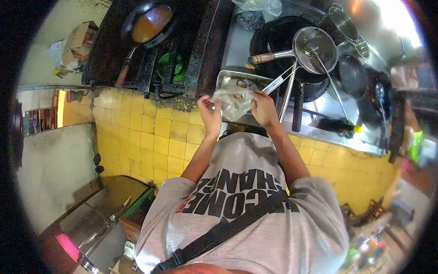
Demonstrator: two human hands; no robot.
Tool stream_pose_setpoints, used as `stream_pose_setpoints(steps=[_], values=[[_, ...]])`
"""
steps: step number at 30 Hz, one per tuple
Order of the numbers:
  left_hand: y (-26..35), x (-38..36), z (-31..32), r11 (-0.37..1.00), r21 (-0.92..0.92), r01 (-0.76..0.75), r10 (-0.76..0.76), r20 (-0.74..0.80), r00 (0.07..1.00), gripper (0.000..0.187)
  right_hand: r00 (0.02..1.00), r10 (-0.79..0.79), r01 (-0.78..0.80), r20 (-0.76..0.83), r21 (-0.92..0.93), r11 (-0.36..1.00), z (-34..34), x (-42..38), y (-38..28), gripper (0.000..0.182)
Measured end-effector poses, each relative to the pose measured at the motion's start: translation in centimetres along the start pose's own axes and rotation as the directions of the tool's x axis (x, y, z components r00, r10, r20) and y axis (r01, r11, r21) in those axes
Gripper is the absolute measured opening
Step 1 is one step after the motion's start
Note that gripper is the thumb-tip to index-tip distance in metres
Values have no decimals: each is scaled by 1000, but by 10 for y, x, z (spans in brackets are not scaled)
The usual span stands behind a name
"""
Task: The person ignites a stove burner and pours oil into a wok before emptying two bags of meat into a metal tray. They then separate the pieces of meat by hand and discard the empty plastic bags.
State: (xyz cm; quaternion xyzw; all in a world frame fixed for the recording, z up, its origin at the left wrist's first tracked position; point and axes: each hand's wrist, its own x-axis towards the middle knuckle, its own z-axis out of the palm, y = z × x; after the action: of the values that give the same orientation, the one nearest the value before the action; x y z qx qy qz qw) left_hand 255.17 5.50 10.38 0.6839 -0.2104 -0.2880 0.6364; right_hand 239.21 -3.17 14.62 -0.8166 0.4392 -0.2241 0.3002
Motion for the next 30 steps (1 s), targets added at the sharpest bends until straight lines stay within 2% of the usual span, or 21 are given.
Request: stream_pose_setpoints(steps=[1,2,4,5,6,8,12,13,14,16,17,18,20,21,22,24,26,27,28,29,30], values=[[3,-2,0,995,83,55,-59,43,997,57,1000,-14,14,24,7,1000,-5,1,-9,23],[3,-3,3,995,86,59,-62,41,997,57,998,-29,28,49,15,999,-7,2,-13,21],[0,-4,7,964,262,-37,30,29,999,62,998,-62,60,32,48,997,-4,4,-13,21],[-8,-1,5,968,249,32,-48,60,997,62,995,-95,94,10,76,993,-3,5,-13,22],[-13,0,2,967,252,35,-51,58,997,62,996,-93,92,13,79,993,-3,6,-11,22],[-13,3,-2,977,206,-48,42,31,999,57,993,-120,120,9,1,993,-4,9,-7,23],[-15,4,-11,993,106,-47,52,-46,998,49,998,-55,54,8,20,998,-4,15,4,25],[-3,0,-10,999,-23,27,-28,-48,998,50,999,-40,40,32,0,999,-5,16,7,25],[-11,-1,-13,999,-21,28,-29,-48,998,50,998,-25,26,55,-21,999,-5,17,10,25],[-21,0,-19,993,12,-119,119,-10,993,50,999,-34,35,25,-25,999,-5,17,12,26],[-19,-6,-19,995,-78,-61,60,-14,998,37,999,-44,43,-3,-28,999,-5,16,11,26],[-17,-9,-21,995,-76,-62,61,-13,998,37,999,-43,42,-5,-26,999,-4,16,12,26],[-14,-12,-25,971,186,-151,144,48,988,16,999,38,-38,26,-11,999,-3,17,15,26],[-14,-8,-31,801,398,-448,423,155,893,12,999,37,-37,23,-10,999,-2,18,18,26],[-12,-9,-31,799,398,-450,425,156,892,12,999,37,-36,32,-25,999,-1,20,18,26],[-10,-14,-29,918,271,-290,245,187,951,17,998,44,-42,49,-35,999,-2,20,22,26],[-11,-11,-29,886,328,-328,259,235,937,22,992,62,-61,109,-16,998,-8,25,20,24],[-11,-10,-28,914,315,-255,193,216,957,23,992,64,-63,112,-10,998,-8,25,21,24],[-6,-8,-25,936,300,-184,126,200,972,23,998,-25,29,52,-67,997,-10,26,21,23],[2,-6,-24,929,311,-199,126,239,963,27,993,-116,115,-4,-130,985,-11,26,19,22],[6,-2,-20,928,315,-199,125,240,963,27,993,-115,113,-5,-126,986,-13,28,17,22]])
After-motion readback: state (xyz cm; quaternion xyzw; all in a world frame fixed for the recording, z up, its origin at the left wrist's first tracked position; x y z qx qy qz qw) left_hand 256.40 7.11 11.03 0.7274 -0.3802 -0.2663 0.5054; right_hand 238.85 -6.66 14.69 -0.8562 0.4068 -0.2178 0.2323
